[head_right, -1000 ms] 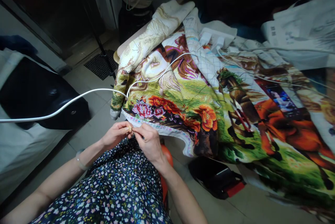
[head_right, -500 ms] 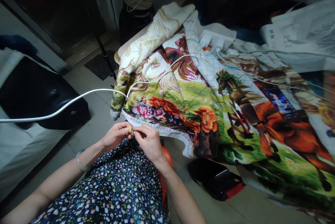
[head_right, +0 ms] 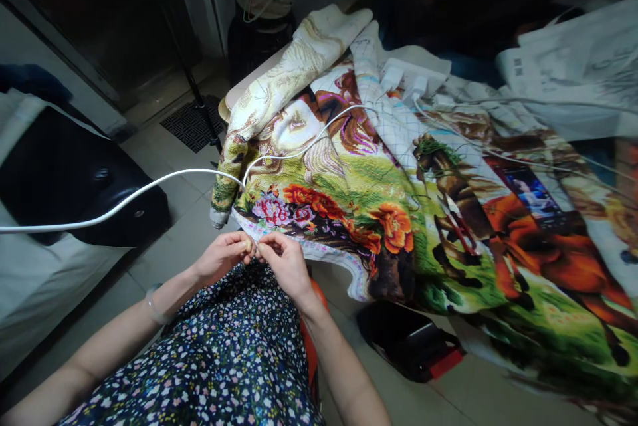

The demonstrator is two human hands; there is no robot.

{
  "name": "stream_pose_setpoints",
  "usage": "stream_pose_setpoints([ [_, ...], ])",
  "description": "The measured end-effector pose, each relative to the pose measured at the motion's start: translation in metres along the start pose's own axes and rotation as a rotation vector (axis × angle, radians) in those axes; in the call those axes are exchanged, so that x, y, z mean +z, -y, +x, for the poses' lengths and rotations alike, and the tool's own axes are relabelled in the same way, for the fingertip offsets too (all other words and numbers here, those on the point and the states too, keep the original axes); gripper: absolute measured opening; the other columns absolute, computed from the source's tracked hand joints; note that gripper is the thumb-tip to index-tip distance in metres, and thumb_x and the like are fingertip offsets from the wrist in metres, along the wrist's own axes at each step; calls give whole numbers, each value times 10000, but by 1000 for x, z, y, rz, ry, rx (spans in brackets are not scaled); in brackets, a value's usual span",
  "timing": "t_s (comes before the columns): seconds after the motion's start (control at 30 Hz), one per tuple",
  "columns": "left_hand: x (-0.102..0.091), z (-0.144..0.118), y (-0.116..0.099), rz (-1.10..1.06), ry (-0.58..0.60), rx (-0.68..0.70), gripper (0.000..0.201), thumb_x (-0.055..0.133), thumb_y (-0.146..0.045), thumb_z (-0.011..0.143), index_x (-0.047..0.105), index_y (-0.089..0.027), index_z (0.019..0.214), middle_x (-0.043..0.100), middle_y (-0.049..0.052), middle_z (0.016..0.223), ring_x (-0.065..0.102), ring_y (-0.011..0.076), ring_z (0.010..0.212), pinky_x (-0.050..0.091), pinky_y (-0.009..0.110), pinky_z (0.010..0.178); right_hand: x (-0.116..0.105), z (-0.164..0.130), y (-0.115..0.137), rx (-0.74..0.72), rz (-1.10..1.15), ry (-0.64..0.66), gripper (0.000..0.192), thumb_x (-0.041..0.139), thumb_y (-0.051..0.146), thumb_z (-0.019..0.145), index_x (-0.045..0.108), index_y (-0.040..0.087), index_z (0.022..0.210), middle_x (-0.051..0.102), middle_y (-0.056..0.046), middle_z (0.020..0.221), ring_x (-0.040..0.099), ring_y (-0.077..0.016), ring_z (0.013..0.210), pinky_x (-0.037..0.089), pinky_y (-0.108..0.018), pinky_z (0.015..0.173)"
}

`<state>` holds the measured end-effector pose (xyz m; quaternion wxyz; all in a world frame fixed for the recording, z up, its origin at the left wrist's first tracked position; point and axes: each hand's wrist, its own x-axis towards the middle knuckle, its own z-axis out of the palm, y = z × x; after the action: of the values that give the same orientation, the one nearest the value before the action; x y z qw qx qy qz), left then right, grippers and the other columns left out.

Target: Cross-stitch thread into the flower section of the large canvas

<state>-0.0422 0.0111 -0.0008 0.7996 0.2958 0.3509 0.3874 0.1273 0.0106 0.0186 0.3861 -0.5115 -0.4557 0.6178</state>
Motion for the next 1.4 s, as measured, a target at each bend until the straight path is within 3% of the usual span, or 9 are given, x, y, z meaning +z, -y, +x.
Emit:
stream_pose_setpoints([
  [0.17,0,0,-1,-3,-10,-4,233,688,-325,772,602,-114,725,569,28,700,496,98,615,351,239,613,-4,5,-5,107,240,-80,174,781,287,643,687,165,723,613,19,642,516,-100,588,436,-223,583],
  [0.3,0,0,-1,-3,-14,-11,249,698,-335,759,589,-117,706,562,26,698,491,98,612,348,243,610,-5,9,-11,256,512,-19,253,837,276,581,675,159,736,612,17,629,537,-97,567,454,-214,550],
  [0.47,-1,1,0,4,-8,-14,256,696,-343,760,585,-118,709,566,29,708,491,99,613,350,239,604,-5,11,-13,298,637,34,366,842,196,574,674,165,899,593,37,633,526,-80,554,455,-188,530],
  [0.6,-2,0,1,6,1,-12,245,685,-336,772,584,-119,721,567,28,715,493,96,615,348,231,604,-4,11,-14,294,670,54,433,830,181,592,658,169,989,586,46,636,525,-74,553,457,-182,538],
  [0.8,-2,1,0,5,-16,-16,256,698,-341,757,584,-117,710,563,26,694,493,97,604,348,233,596,-4,13,-16,307,649,34,352,834,188,583,628,174,868,617,44,654,564,-84,558,470,-196,557],
  [1.23,-4,1,2,-7,-13,-9,253,702,-338,756,597,-114,707,572,28,694,504,97,611,355,235,608,0,12,-15,259,606,-12,338,858,210,568,631,162,813,633,41,644,594,-80,542,481,-182,546],
  [1.4,-2,0,2,5,-18,-3,246,698,-337,762,607,-112,720,581,33,704,507,101,619,361,242,621,3,11,-15,236,598,-46,263,855,211,563,649,156,716,676,0,705,619,-98,603,511,-211,618],
])
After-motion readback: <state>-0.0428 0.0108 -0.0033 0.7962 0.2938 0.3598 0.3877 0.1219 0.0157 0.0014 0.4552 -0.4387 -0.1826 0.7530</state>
